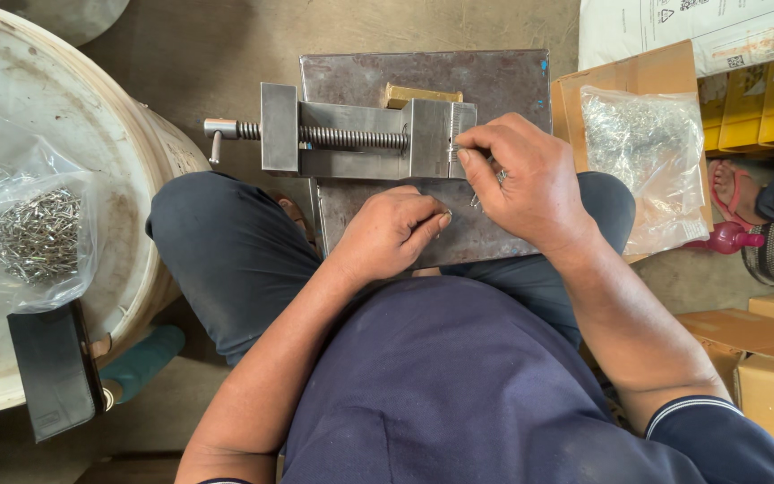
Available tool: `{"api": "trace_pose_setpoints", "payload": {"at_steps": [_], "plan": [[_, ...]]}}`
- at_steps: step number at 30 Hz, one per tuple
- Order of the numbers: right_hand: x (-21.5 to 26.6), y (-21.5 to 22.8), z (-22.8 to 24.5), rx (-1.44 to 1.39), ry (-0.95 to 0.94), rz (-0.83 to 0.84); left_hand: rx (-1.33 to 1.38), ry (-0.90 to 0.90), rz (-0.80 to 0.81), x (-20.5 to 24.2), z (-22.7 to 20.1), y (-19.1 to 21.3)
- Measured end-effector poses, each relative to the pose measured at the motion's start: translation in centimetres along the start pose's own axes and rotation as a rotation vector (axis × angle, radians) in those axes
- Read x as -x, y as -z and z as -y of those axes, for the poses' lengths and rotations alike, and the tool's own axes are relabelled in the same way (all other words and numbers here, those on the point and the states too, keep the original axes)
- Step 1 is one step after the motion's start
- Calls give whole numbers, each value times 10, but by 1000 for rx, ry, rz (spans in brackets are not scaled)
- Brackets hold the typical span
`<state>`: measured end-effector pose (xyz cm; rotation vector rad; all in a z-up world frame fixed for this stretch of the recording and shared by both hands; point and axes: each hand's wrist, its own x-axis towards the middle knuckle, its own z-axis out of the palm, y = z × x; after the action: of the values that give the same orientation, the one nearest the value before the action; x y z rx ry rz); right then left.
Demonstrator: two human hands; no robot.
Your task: The person sits on the floor and uses a bench vise to assemble small metal components. They place a metal piece into the vise, tighten it, and then insert a small metal pin or nail into the piece. The person repeats this process multiple times, handling the metal parts and the vise.
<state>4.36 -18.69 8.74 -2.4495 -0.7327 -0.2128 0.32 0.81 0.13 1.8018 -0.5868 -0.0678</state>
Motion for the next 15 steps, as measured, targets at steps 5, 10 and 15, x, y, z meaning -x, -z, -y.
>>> {"api": "trace_pose_setpoints", "payload": {"at_steps": [5,10,15], "plan": [[17,0,-3,-66,-15,-99,11,-30,-11,1,2,1],[50,-10,7,-145,-107,-40,-31,-26,-7,1,4,-1],[64,-26,5,-253,-227,67,-53,-69,-5,0,6,-4]]}}
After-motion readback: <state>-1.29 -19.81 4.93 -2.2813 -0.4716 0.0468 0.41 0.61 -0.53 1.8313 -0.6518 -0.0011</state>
